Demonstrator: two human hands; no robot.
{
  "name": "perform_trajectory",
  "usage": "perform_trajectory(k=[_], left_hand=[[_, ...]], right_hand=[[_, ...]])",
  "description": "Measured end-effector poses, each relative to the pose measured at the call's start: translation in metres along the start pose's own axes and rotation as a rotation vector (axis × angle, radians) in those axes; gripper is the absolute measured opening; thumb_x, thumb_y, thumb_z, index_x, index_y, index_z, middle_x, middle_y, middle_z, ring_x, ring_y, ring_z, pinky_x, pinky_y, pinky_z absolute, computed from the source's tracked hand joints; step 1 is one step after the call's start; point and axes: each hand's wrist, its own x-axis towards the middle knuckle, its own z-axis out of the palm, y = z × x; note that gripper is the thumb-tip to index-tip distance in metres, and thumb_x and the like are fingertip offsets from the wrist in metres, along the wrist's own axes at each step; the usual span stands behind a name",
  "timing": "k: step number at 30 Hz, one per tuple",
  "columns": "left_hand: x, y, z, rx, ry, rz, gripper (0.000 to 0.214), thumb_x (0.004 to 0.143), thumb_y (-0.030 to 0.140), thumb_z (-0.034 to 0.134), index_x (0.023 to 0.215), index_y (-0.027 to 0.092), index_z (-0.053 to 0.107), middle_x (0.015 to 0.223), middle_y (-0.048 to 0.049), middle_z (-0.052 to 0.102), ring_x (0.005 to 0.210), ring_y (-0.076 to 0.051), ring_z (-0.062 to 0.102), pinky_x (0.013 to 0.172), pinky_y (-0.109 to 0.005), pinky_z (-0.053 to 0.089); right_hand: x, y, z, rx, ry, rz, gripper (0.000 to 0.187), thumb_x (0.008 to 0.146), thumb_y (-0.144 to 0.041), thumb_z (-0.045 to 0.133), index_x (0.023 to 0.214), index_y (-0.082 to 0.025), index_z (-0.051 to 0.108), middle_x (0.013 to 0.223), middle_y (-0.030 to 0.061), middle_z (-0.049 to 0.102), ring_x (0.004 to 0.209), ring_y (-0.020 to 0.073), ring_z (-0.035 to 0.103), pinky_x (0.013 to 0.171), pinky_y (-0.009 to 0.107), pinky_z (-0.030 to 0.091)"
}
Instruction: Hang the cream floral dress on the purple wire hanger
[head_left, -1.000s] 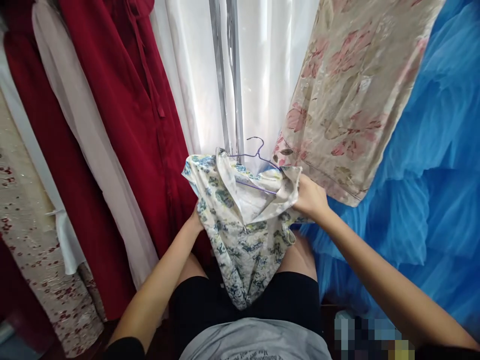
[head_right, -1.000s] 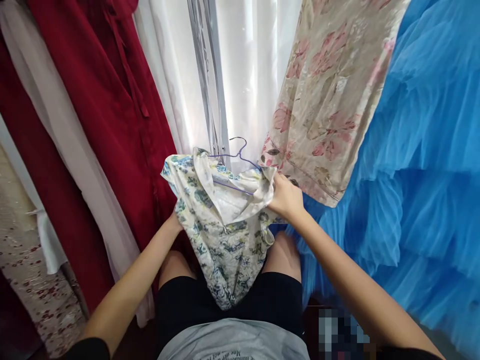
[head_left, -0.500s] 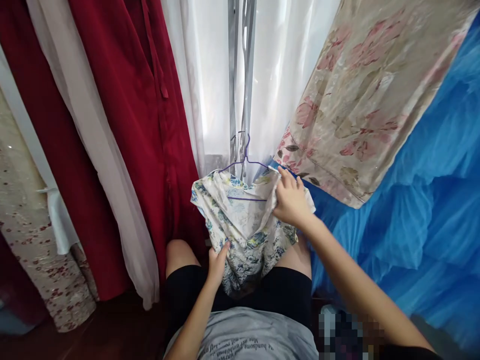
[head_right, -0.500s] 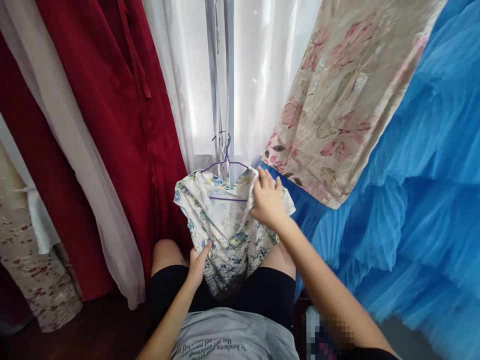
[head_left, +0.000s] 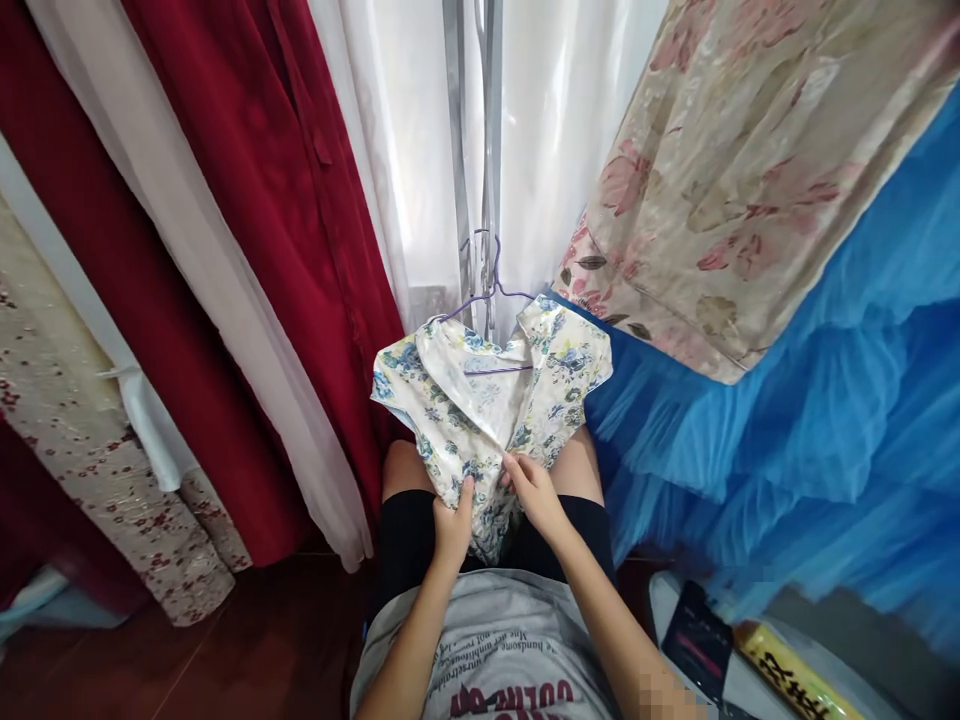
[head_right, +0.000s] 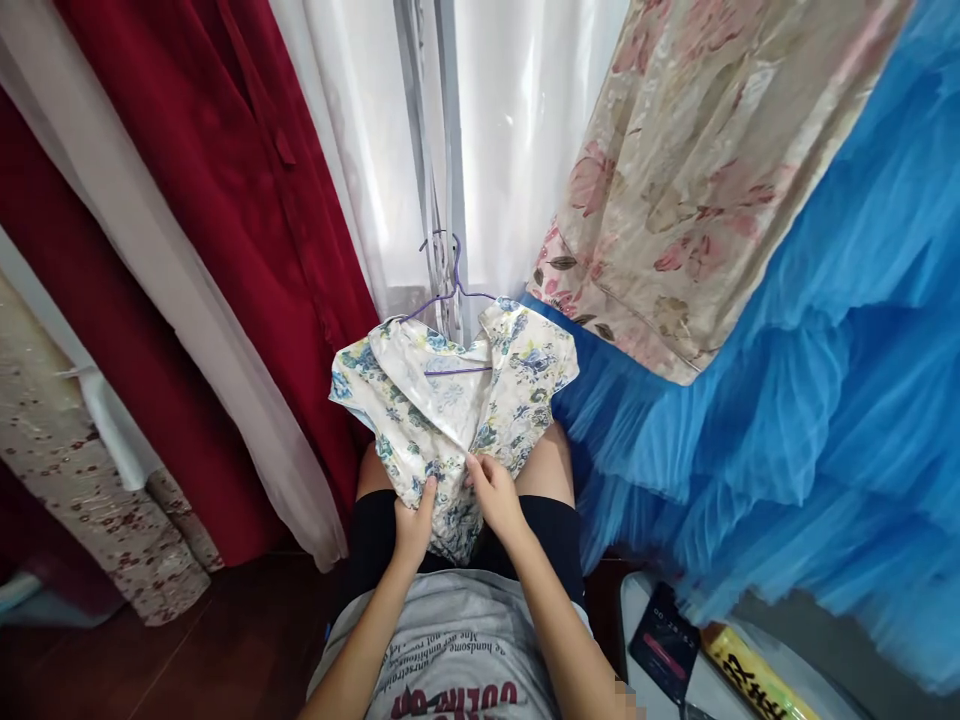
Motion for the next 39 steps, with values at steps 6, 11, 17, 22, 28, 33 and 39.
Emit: perform_trajectory(k=[6, 11, 17, 22, 28, 33, 39], left_hand=[[0.001, 0.002, -0.007, 0.084, 0.059, 0.098, 0.043, 0.088, 0.047, 0.071, 0.114, 0.012, 0.070, 0.116, -0.0200, 0.075, 0.115, -0.035, 0.070, 0.097, -0.045, 0.056], [0.008, 0.016, -0.024, 0.267, 0.354, 0.464, 0.040, 0.092, 0.035, 0.065, 0.127, 0.019, 0.054, 0.126, -0.0155, 0.061, 0.115, -0.028, 0.062, 0.099, -0.042, 0.050], [0.001, 0.041, 0.021, 0.470, -0.236, 0.547, 0.014, 0.085, 0.014, 0.059, 0.098, 0.021, 0.059, 0.096, -0.0061, 0.065, 0.096, -0.023, 0.062, 0.086, -0.033, 0.048], [0.005, 0.063, 0.041, 0.620, -0.401, 0.529, 0.013, 0.093, 0.017, 0.051, 0.081, 0.021, 0.055, 0.083, -0.0035, 0.063, 0.079, -0.018, 0.061, 0.074, -0.027, 0.043], [0.006, 0.093, 0.022, 1.094, -0.658, 0.546, 0.017, 0.086, 0.009, 0.052, 0.087, 0.023, 0.063, 0.089, -0.0045, 0.070, 0.081, -0.022, 0.068, 0.067, -0.028, 0.040], [0.020, 0.100, 0.003, 1.128, -0.772, 0.599, 0.023, 0.080, 0.005, 0.056, 0.087, 0.023, 0.067, 0.089, -0.0078, 0.073, 0.079, -0.026, 0.070, 0.068, -0.030, 0.044], [0.077, 0.149, 0.023, 0.634, -0.578, 0.675, 0.022, 0.093, 0.028, 0.063, 0.115, 0.026, 0.069, 0.084, -0.0034, 0.073, 0.074, -0.023, 0.069, 0.069, -0.029, 0.047]], right_hand=[[0.011, -0.023, -0.001, 0.079, -0.058, 0.001, 0.037, 0.091, -0.047, 0.059, 0.066, -0.021, 0.056, 0.056, -0.0025, 0.052, 0.054, 0.0137, 0.045, 0.056, 0.027, 0.034], [-0.011, -0.023, 0.008, 0.280, -0.030, 0.259, 0.031, 0.081, -0.045, 0.063, 0.066, -0.018, 0.062, 0.049, -0.0033, 0.050, 0.044, 0.0095, 0.032, 0.047, 0.024, 0.019], [-0.016, -0.037, 0.010, 0.325, -0.090, 0.245, 0.028, 0.079, -0.041, 0.063, 0.068, -0.016, 0.066, 0.043, -0.0034, 0.050, 0.041, 0.0077, 0.031, 0.047, 0.024, 0.017], [0.006, -0.072, -0.011, 0.334, -0.031, 0.190, 0.028, 0.078, -0.041, 0.065, 0.065, -0.016, 0.066, 0.039, -0.0032, 0.049, 0.038, 0.0078, 0.030, 0.044, 0.025, 0.017], [0.110, -0.152, -0.014, 0.450, 0.050, 0.080, 0.020, 0.072, -0.030, 0.066, 0.058, -0.017, 0.060, 0.038, -0.0067, 0.038, 0.039, 0.0064, 0.025, 0.042, 0.026, 0.015], [0.156, -0.195, -0.008, 0.421, 0.034, 0.033, 0.018, 0.077, -0.027, 0.062, 0.065, -0.015, 0.062, 0.042, -0.0055, 0.046, 0.038, 0.0056, 0.028, 0.039, 0.023, 0.016], [0.128, -0.185, -0.010, 0.277, 0.015, -0.088, 0.020, 0.078, -0.033, 0.060, 0.068, -0.016, 0.064, 0.043, -0.0049, 0.050, 0.038, 0.0067, 0.036, 0.041, 0.021, 0.023]])
